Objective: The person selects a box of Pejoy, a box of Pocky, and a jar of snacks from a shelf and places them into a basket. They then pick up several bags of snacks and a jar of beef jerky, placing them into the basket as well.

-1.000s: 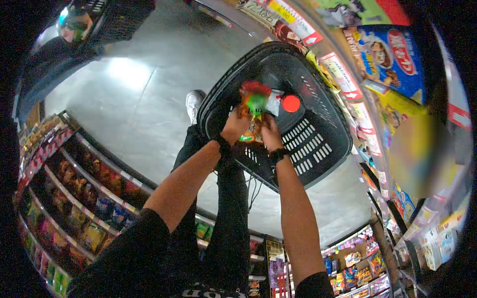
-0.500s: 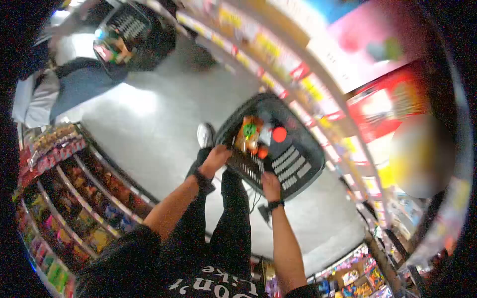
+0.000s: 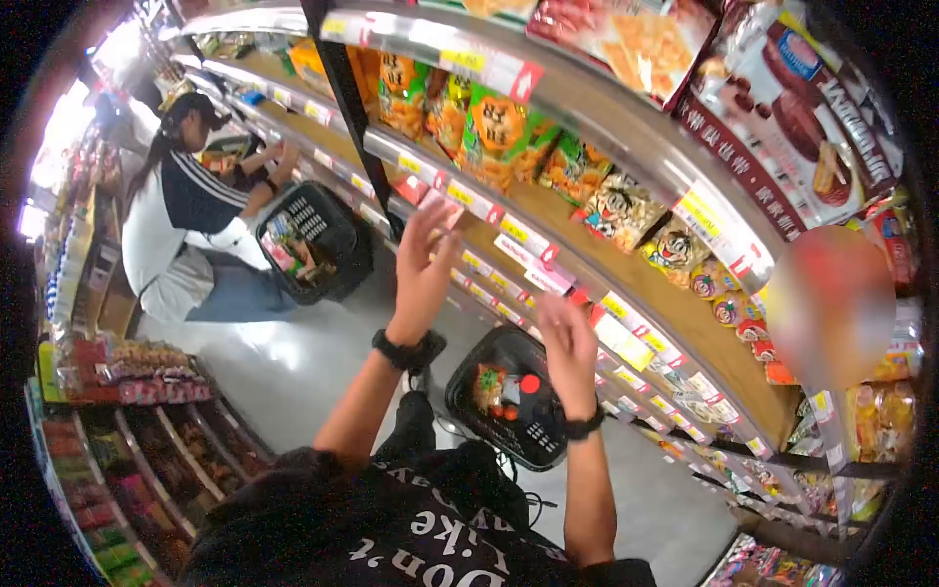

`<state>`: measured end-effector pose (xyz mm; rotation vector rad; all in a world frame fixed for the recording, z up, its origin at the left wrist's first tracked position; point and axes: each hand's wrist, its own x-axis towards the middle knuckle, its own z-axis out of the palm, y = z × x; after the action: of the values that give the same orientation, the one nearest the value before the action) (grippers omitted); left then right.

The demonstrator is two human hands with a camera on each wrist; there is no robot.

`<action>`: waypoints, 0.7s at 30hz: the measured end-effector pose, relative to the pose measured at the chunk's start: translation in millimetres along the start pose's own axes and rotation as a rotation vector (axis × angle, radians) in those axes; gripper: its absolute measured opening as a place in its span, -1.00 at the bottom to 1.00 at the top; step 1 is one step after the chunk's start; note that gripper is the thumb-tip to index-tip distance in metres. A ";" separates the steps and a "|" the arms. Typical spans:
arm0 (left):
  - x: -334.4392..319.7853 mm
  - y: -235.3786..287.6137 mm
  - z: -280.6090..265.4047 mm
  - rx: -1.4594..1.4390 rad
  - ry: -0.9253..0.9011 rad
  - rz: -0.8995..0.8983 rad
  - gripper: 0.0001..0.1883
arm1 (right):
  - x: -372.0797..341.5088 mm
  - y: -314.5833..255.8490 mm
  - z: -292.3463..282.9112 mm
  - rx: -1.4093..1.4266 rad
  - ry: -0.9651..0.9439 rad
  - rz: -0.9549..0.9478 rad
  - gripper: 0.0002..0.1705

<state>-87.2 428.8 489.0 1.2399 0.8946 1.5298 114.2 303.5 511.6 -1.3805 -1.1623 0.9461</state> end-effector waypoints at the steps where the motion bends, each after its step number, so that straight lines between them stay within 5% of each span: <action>1: 22.0 14.9 6.5 0.093 0.008 0.106 -0.47 | 28.3 -23.0 17.4 0.054 0.026 -0.056 -0.63; 3: 58.8 41.1 15.0 0.280 0.023 0.312 -0.41 | 82.3 -49.4 48.3 0.089 0.014 -0.173 -0.50; 9: 90.7 15.4 16.9 0.233 -0.163 0.286 -0.37 | 151.6 -42.0 101.2 -0.087 0.202 -0.412 -0.49; 21: 26.9 61.6 26.6 0.212 -0.226 0.321 -0.37 | 80.9 -58.2 70.6 -0.278 0.300 -0.572 -0.46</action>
<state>-75.9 436.1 560.1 1.7403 0.7483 1.5273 54.9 396.8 563.7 -1.2420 -1.3800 0.1706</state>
